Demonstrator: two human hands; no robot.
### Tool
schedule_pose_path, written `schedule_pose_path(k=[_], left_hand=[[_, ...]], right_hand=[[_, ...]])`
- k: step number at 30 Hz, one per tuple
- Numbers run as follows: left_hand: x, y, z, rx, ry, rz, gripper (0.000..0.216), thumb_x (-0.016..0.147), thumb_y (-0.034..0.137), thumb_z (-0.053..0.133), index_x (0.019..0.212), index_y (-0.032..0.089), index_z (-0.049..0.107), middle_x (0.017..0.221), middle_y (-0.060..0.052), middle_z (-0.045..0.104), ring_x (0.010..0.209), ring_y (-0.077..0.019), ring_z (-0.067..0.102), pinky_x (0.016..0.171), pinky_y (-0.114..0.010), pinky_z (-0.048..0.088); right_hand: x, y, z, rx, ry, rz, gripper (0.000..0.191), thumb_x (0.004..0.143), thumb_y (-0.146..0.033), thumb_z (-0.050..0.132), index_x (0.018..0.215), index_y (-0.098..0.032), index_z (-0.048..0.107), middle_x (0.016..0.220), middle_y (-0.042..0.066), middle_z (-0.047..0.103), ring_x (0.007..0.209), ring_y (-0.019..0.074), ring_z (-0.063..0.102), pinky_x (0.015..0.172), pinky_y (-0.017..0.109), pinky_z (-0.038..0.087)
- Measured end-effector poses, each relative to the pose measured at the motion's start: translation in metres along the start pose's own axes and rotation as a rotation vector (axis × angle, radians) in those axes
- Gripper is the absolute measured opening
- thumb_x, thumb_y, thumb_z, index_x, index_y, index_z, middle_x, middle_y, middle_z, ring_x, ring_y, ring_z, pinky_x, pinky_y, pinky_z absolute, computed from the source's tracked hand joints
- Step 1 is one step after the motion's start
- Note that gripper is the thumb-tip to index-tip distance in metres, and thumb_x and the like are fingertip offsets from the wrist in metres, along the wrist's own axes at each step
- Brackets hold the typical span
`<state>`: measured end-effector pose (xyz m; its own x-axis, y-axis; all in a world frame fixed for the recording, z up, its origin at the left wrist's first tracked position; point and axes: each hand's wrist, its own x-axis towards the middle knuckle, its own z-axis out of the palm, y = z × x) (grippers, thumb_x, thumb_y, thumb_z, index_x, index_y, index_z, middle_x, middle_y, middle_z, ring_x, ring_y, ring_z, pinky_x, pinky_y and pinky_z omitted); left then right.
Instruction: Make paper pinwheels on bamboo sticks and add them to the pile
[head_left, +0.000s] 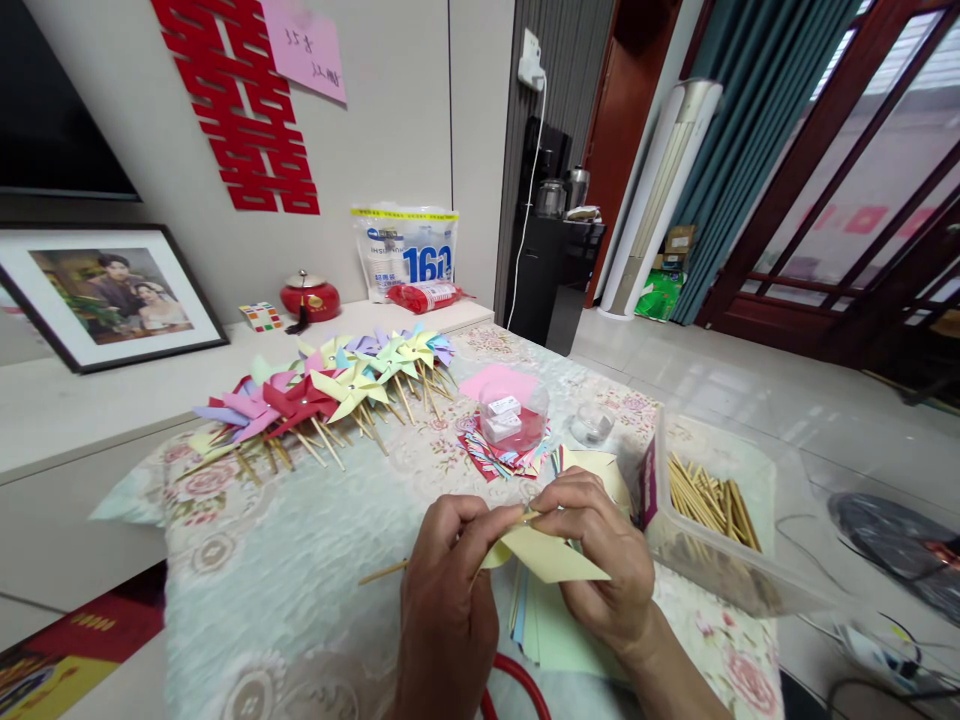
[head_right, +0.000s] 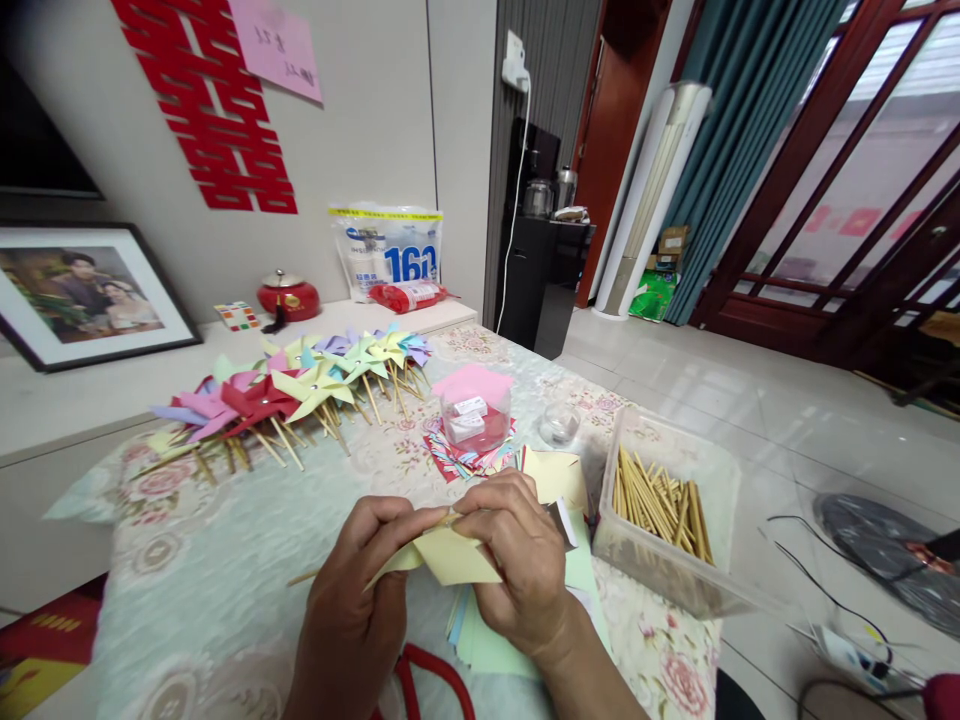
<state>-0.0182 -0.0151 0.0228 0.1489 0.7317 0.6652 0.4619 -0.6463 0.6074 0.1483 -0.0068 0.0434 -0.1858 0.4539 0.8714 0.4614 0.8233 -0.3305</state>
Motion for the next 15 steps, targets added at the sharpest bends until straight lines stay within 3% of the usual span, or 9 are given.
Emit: schedule_pose_path(k=[15], left_hand=[[-0.0003,0.0027,0.002,0.038,0.023,0.022,0.051,0.075,-0.002,0.038,0.11,0.024,0.065,0.098,-0.003,0.058,0.092,-0.0173,0.059,0.079,-0.026,0.05]], right_hand=[[0.0005,-0.0029,0.0009,0.041,0.036,0.013,0.027,0.079,0.002,0.051,0.094,-0.018,0.062,0.088,0.008,0.066,0.078,0.0201,0.06,0.069,0.04,0.05]])
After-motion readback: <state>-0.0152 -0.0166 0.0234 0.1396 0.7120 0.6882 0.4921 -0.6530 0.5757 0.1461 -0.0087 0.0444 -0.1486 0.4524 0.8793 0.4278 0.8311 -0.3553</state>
